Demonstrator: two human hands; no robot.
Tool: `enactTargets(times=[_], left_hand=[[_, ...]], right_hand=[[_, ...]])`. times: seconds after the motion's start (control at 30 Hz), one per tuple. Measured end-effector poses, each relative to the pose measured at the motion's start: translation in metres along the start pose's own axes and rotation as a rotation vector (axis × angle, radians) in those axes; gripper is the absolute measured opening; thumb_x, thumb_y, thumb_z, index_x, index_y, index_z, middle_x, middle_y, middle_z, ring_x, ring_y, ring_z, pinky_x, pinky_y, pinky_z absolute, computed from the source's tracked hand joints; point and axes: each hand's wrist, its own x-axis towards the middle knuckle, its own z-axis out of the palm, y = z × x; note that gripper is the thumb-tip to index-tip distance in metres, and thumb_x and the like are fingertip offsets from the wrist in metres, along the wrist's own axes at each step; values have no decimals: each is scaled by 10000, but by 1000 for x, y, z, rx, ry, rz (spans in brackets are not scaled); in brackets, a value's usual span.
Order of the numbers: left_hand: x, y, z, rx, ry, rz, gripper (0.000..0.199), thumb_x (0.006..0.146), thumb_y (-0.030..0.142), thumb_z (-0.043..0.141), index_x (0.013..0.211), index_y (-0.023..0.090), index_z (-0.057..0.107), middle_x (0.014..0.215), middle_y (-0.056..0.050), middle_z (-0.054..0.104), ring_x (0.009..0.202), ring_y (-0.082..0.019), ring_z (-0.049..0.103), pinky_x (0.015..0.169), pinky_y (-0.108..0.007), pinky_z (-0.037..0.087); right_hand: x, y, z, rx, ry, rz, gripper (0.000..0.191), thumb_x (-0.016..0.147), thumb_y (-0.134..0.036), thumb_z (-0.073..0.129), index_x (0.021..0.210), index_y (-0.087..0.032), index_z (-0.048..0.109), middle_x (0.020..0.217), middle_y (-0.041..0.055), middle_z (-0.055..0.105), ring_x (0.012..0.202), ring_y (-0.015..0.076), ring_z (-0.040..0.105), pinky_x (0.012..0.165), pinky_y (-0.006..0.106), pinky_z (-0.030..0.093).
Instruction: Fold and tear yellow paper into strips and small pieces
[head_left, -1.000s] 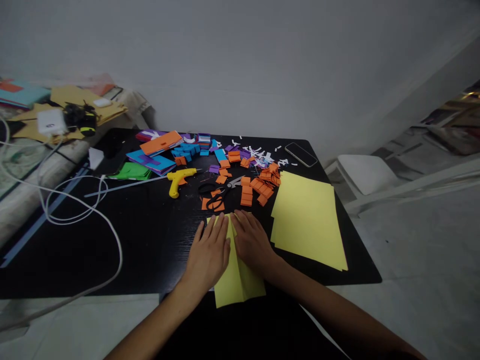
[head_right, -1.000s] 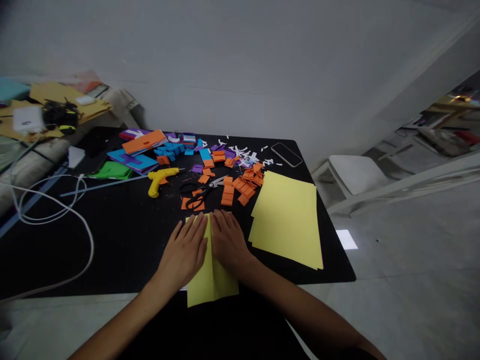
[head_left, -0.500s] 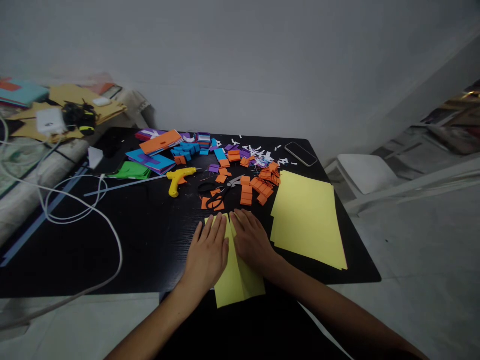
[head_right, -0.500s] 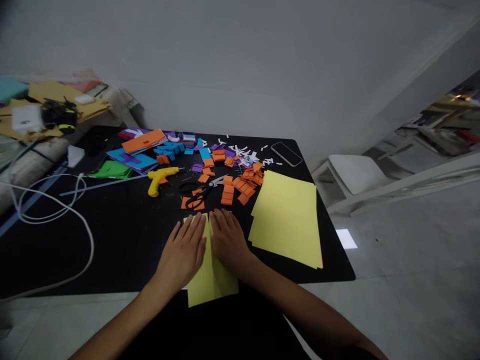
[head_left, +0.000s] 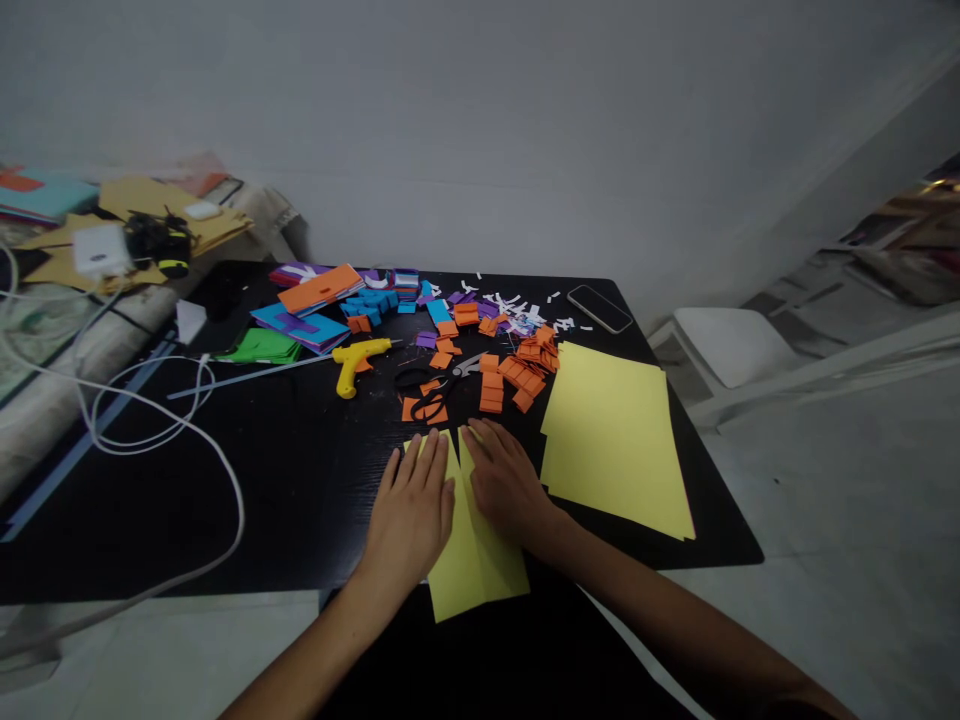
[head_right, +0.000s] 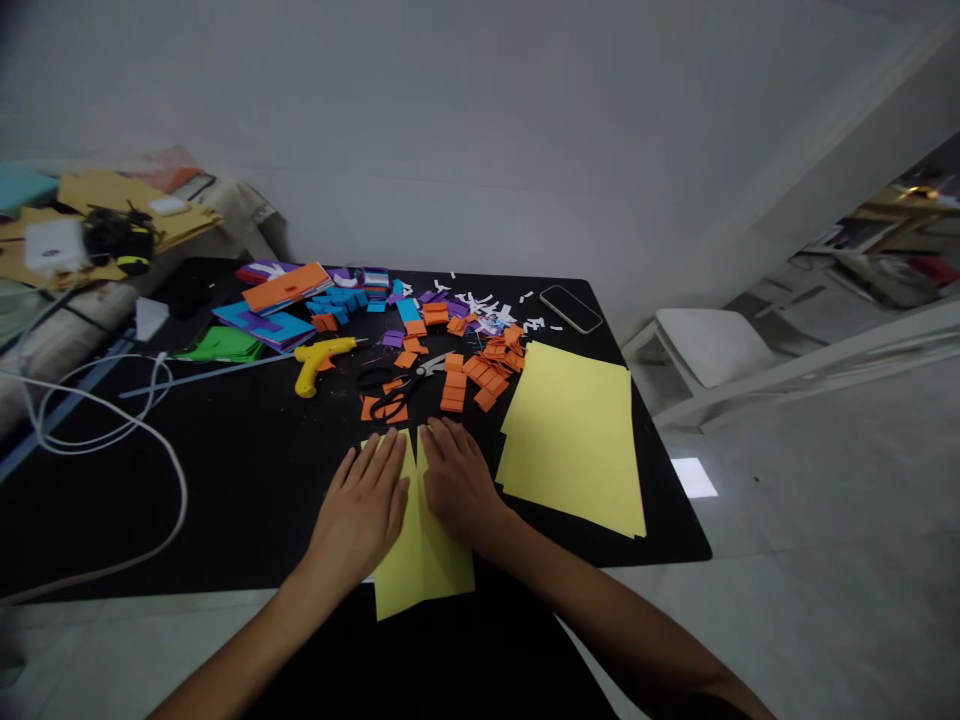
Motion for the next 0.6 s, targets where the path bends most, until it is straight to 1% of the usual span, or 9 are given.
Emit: enactTargets(times=[0.1, 0.2, 0.37, 0.47, 0.6], left_hand=[[6, -2, -2, 34, -31, -7, 542, 1059, 291, 377, 1553, 96, 482, 1620, -132, 460, 1493, -350, 448, 1211, -565, 365], [13, -7, -3, 57, -45, -7, 544, 1065, 295, 361, 1561, 100, 471, 1619, -123, 461, 1490, -344, 454, 1213, -563, 368], [20, -14, -1, 64, -40, 1, 531, 1066, 291, 374, 1532, 73, 506, 1599, -151, 486, 1468, -347, 485, 1209, -561, 380], [15, -11, -1, 64, -39, 13, 516, 1074, 290, 362, 1504, 65, 539, 1601, -156, 482, 1476, -338, 475, 1217, -543, 376], [1, -3, -1, 54, -48, 9, 543, 1076, 338, 372, 1541, 87, 497, 1619, -142, 457, 1497, -354, 442, 1215, -573, 370]], right_hand=[[-2, 1, -1, 5, 16, -47, 572, 918, -49, 447, 1483, -8, 522, 1551, 222, 505, 1473, 331, 416, 1213, 503, 409], [-7, -1, 1, -7, 18, -78, 524, 972, -69, 413, 1479, 9, 522, 1573, 229, 481, 1492, 332, 406, 1216, 491, 414], [-12, -4, 9, -41, -12, -49, 530, 981, -58, 400, 1495, -7, 517, 1594, 223, 462, 1504, 338, 407, 1217, 509, 410], [-12, -6, 13, -59, -3, -18, 552, 970, -51, 407, 1512, -8, 500, 1605, 224, 446, 1517, 345, 390, 1225, 519, 394], [-11, -11, 15, -65, -25, 23, 566, 972, -97, 436, 1527, 11, 471, 1628, 238, 396, 1533, 356, 362, 1240, 546, 360]])
